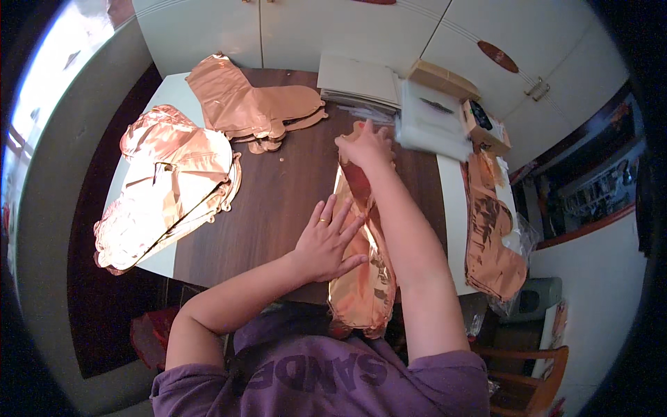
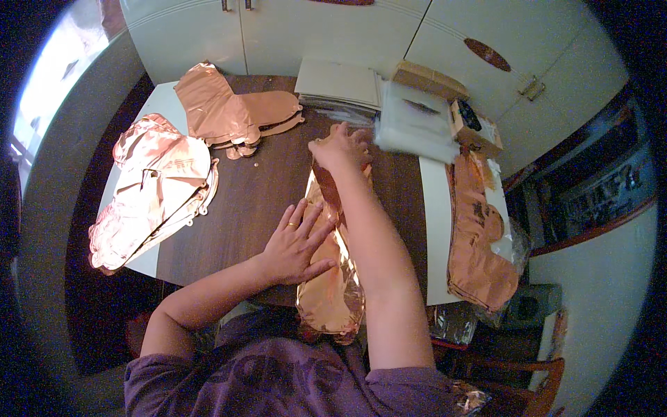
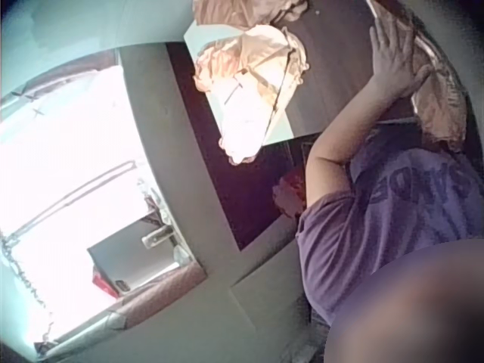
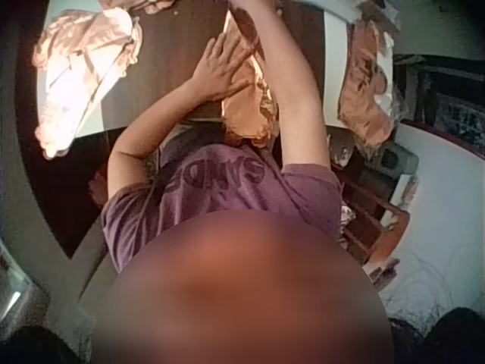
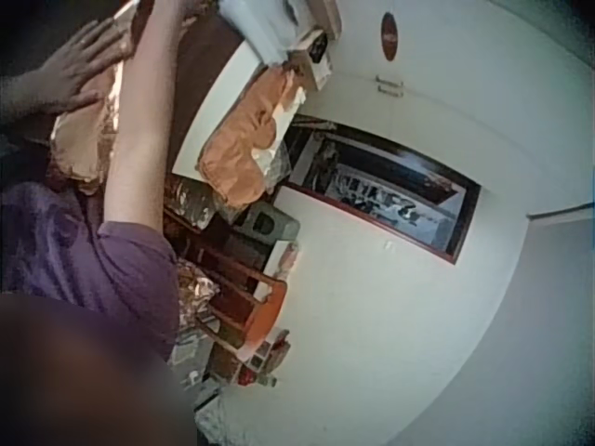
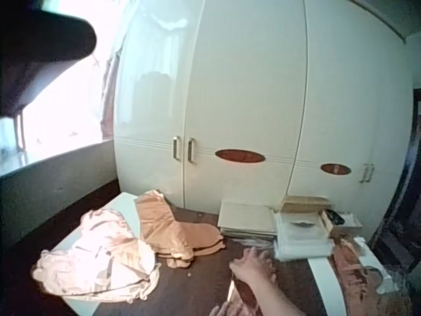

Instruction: Folding rose gold foil balloons and placing them into retail packaging on a table.

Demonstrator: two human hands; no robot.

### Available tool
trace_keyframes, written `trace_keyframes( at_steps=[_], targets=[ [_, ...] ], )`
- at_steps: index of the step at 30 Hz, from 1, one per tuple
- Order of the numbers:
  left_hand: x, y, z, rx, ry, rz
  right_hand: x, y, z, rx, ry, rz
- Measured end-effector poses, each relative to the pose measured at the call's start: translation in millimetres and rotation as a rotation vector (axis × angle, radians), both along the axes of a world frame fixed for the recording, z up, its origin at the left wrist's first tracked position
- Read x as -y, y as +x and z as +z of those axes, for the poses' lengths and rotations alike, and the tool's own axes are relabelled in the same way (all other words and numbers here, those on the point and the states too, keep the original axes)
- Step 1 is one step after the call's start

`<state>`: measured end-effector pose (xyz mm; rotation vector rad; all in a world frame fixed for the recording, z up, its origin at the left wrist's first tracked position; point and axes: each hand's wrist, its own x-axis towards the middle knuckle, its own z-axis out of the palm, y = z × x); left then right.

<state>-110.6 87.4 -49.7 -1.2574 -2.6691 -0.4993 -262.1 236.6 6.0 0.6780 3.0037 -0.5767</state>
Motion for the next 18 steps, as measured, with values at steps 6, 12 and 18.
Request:
trace_keyframes(
  at_steps=[6,12,18],
  targets=[
    [5.8,-2.5,6.8,0.063,0.033,0.018,-46.9,41.8,-6.4,-0.275,-0.017,0.274],
    [13.0,-6.8,1.1,0.039,0.048,0.037,-78.1,142.8,-23.1,-0.301,0.026,0.574],
    [6.1,-5.6,-2.6,-0.034,-0.027,-0.004,-77.2,168.8,-42.4,-0.165,0.077,0.625]
  ],
)
